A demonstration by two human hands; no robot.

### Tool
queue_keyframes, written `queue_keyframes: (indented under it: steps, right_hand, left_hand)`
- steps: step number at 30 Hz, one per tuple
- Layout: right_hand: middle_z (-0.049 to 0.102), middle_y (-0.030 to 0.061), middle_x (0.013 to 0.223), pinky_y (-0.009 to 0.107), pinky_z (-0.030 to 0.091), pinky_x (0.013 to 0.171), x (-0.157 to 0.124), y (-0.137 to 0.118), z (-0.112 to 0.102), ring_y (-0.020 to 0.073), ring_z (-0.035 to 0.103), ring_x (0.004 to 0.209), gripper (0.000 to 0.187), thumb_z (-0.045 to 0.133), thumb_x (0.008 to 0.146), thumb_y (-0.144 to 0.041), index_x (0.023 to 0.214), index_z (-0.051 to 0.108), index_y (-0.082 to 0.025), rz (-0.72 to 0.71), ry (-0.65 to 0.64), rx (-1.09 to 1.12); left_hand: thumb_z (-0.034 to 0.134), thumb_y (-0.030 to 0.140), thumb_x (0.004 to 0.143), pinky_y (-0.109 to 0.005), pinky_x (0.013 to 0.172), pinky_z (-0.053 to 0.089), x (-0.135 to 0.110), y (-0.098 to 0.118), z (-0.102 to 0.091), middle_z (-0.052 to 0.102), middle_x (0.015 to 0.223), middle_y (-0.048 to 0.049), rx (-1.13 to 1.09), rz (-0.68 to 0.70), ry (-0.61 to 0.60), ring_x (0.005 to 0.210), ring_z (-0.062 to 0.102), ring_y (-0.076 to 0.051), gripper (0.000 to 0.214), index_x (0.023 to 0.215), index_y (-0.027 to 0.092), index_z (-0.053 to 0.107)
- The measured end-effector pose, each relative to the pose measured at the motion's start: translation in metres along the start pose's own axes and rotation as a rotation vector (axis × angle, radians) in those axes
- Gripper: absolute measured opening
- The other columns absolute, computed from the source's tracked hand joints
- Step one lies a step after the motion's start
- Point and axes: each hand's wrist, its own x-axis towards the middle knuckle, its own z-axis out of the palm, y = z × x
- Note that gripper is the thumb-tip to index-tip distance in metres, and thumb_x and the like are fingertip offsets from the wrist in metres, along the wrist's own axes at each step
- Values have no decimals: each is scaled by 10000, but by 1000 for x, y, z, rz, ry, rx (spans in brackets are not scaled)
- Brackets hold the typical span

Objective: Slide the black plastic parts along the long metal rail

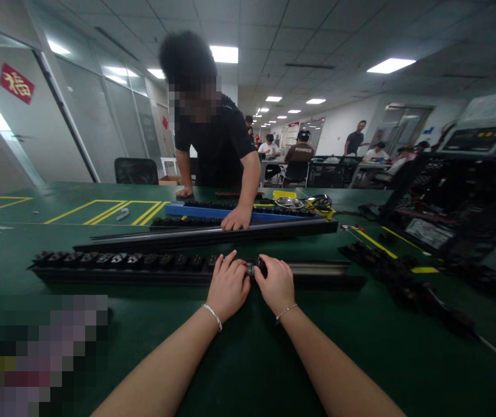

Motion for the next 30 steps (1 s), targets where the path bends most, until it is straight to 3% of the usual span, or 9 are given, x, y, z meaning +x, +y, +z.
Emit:
queue_keyframes:
  steps: [30]
  right_hand:
    - [678,99,1005,347,372,896,1,23,-12,213,588,927,326,472,816,-280,1054,635,-126,65,80,-94]
  left_hand:
    - [494,207,857,-474,1066,328,0,-3,0,657,1086,-53,1,26,-1,1236,455,-249,134,909,203,617]
